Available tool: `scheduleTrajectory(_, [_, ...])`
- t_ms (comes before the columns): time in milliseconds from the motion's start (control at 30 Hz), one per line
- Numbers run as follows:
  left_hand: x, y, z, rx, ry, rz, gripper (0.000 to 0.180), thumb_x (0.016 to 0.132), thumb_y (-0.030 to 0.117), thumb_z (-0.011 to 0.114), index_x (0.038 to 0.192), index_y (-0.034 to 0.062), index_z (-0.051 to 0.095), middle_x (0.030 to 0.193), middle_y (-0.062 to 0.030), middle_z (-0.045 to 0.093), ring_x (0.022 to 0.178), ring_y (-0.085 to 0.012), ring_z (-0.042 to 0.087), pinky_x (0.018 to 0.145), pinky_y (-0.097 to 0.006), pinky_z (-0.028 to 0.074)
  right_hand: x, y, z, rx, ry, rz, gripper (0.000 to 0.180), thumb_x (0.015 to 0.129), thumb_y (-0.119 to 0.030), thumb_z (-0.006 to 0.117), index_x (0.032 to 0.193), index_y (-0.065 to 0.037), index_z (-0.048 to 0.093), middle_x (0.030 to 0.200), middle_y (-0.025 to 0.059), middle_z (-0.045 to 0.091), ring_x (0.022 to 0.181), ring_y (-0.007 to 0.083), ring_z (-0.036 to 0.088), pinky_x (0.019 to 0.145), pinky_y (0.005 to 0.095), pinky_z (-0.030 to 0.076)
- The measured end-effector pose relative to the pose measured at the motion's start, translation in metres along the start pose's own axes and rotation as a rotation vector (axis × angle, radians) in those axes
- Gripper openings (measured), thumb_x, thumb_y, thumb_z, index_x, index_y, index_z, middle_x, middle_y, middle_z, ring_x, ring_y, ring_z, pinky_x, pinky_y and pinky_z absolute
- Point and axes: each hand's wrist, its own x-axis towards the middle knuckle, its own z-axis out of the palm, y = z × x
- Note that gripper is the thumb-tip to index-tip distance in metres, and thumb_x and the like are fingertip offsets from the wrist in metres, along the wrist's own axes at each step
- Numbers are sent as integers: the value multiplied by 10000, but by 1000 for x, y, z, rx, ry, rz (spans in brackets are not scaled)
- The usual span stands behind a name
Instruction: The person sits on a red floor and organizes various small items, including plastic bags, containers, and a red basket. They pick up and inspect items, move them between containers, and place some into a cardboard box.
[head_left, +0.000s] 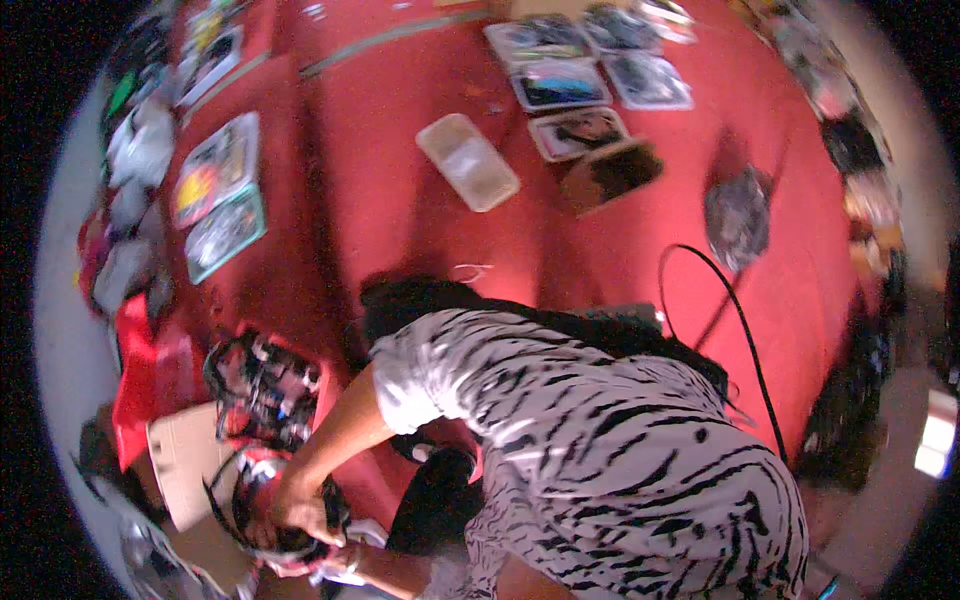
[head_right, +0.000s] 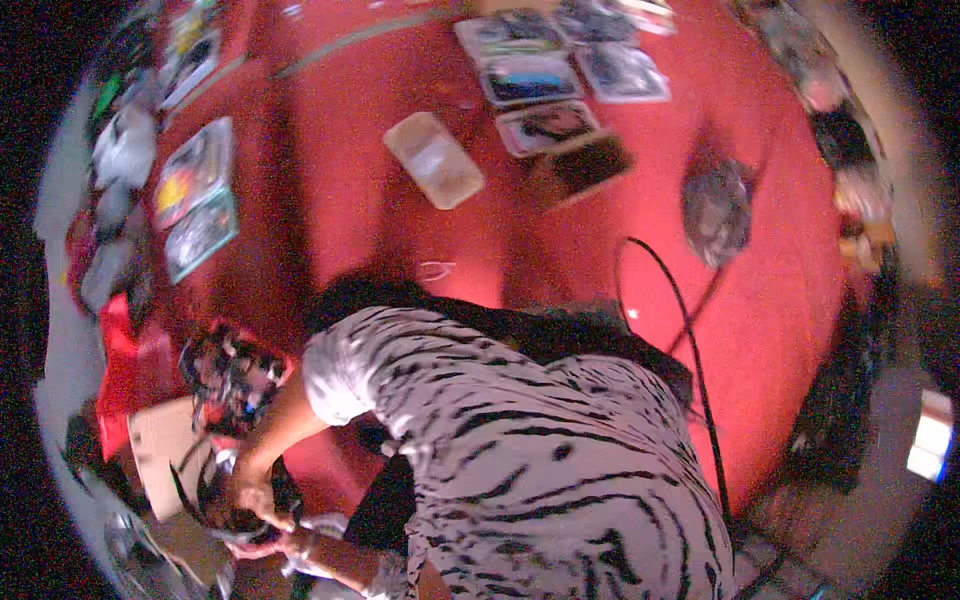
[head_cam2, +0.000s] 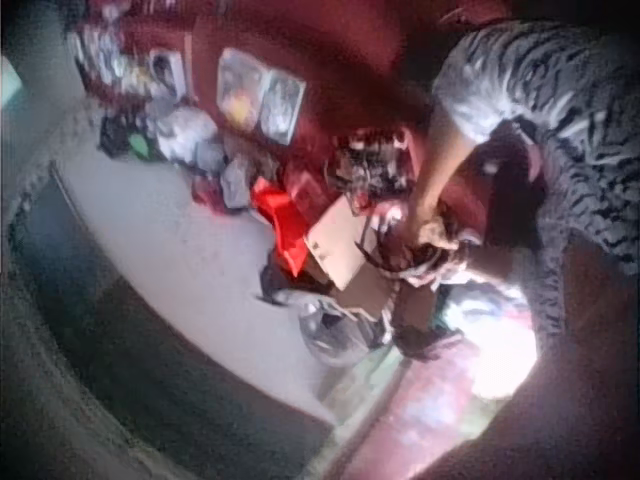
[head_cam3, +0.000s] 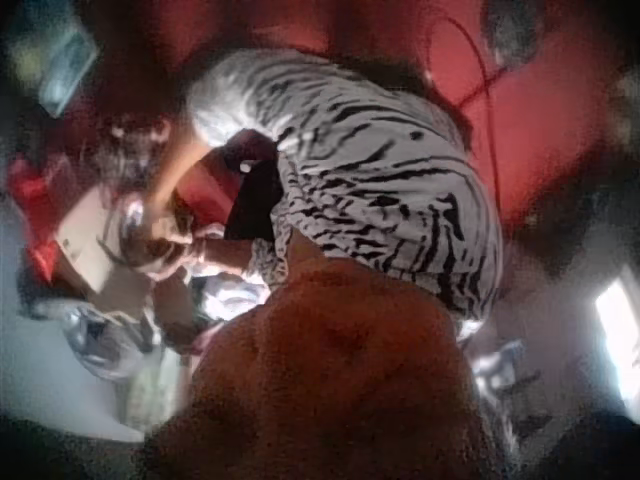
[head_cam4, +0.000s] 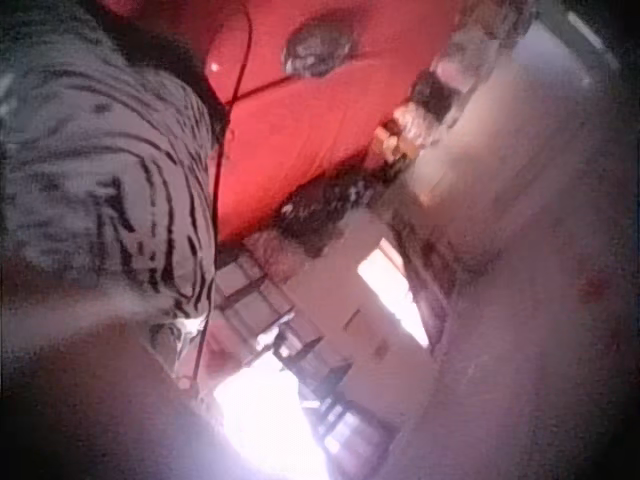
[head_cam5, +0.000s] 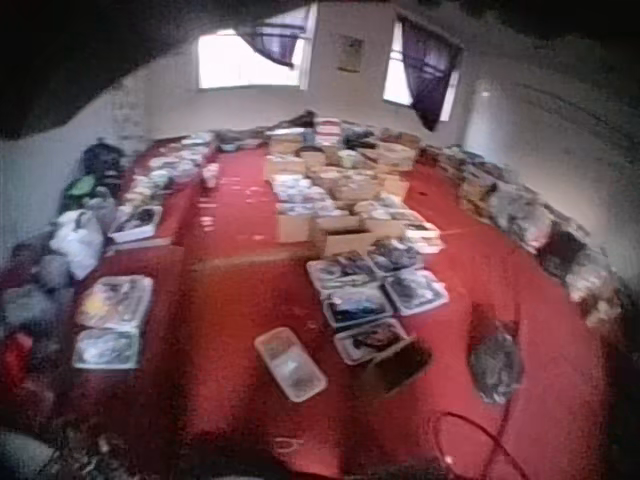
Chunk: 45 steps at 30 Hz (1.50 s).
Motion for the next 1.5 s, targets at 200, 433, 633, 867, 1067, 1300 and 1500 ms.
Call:
scheduleTrajectory(200, [-2, 21, -20, -282, -1, -17, 603, 728, 416, 530, 1211, 60, 475, 976, -91, 588, 862, -240, 549, 792, -370, 444, 0, 2, 5, 14, -405, 206, 673, 539, -202, 789, 1116, -5, 504, 969, 173, 633, 837, 300, 610, 788, 395, 475])
scheduleTrajectory(433, [-5, 30, -24, -869, -693, 20, 522, 795, 460, 450, 1117, 60, 543, 1053, -81, 582, 1017, -233, 521, 907, -354, 399, -1, -14, 1, 216, -461, 139, 590, 528, -247, 779, 1015, 8, 567, 943, 157, 635, 870, 274, 602, 819, 352, 461])
scheduleTrajectory(633, [-16, 35, -42, -675, -410, -29, 529, 801, 436, 456, 1138, 38, 547, 1035, -98, 607, 949, -244, 554, 875, -374, 422, 1, -16, 24, 229, -417, 142, 553, 552, -271, 761, 998, 12, 601, 944, 154, 648, 888, 270, 607, 828, 346, 459])
scheduleTrajectory(867, [-23, 46, -61, -726, -251, -214, 598, 859, 501, 451, 1177, 3, 537, 1171, -152, 577, 1079, -301, 541, 973, -416, 401, -3, -27, 57, 373, -19, -2, 626, 525, -184, 784, 1091, -22, 572, 925, 75, 639, 809, 239, 599, 818, 343, 470])
scheduleTrajectory(1067, [-16, 53, -70, -612, -130, -328, 788, 831, 678, 383, 1199, -4, 524, 1176, -145, 575, 1072, -299, 549, 977, -438, 397, -3, -42, 47, 870, -175, 627, 390, 548, -74, 760, 899, -35, 596, 782, 19, 604, 688, 140, 573, 639, 295, 488])
scheduleTrajectory(1300, [-4, 49, -94, -291, -482, -54, 681, 922, 538, 331, 1250, -50, 435, 1282, -189, 483, 1173, -265, 478, 1026, -374, 342, 21, -35, 9, 996, 51, 313, 297, 556, -48, 729, 818, -88, 595, 788, -1, 597, 738, 124, 556, 709, 283, 465])
scheduleTrajectory(1500, [4, 53, -102, -862, -144, -50, 359, 932, 249, 415, 1089, -60, 510, 1136, -204, 557, 1095, -295, 530, 992, -389, 401, 22, -15, -80, 1062, 418, 420, 492, 567, -61, 766, 1031, -98, 606, 918, 3, 635, 821, 174, 618, 799, 338, 518])
